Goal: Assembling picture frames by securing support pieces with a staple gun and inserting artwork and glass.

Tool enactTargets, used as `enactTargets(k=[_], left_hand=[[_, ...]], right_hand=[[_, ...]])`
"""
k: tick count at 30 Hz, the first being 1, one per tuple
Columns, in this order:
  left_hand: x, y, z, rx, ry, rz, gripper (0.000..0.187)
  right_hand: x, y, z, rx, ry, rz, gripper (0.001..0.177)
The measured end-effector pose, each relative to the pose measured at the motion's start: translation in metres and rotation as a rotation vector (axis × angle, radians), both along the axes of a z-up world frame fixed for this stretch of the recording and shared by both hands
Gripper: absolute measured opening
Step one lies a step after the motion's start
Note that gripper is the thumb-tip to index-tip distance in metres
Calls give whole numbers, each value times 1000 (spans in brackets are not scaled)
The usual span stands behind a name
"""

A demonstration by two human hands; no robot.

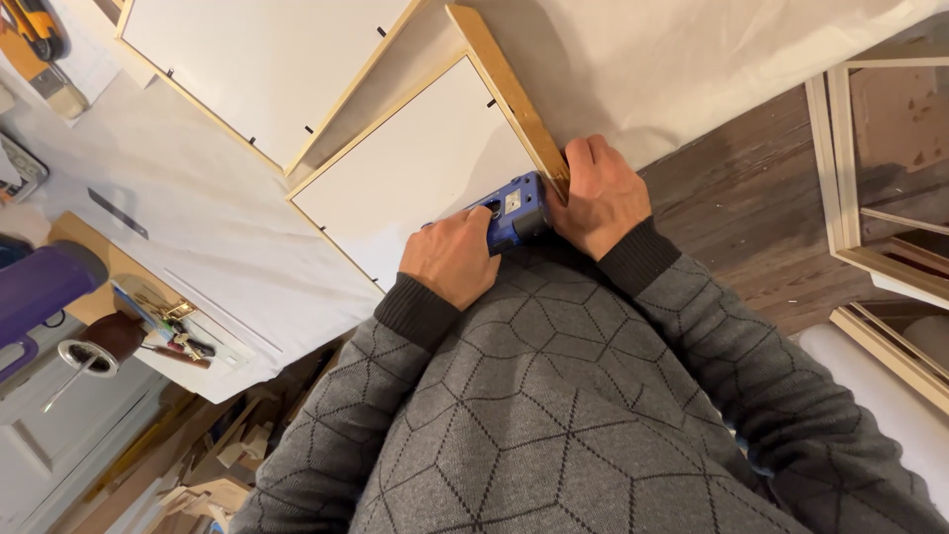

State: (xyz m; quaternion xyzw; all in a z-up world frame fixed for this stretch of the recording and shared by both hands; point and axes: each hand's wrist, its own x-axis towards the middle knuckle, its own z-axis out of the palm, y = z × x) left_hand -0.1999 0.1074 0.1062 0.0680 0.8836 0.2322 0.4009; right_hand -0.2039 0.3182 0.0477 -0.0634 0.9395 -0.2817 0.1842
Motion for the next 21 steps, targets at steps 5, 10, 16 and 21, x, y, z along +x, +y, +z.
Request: enactTargets(k=[5, 10, 16, 21], left_hand=[[2, 4, -4, -37, 22, 11, 26], [5, 5, -1, -52, 41, 24, 27], [-2, 9, 3, -160, -33, -1, 24], [4, 5, 3, -145, -64, -22, 31]], right_hand=[[0, 1, 1, 10, -3, 23, 34], [2, 1, 0, 5, 14, 30, 34], [-1, 1, 2, 9, 24, 16, 34], [-8, 5, 8, -9, 3, 45, 33]])
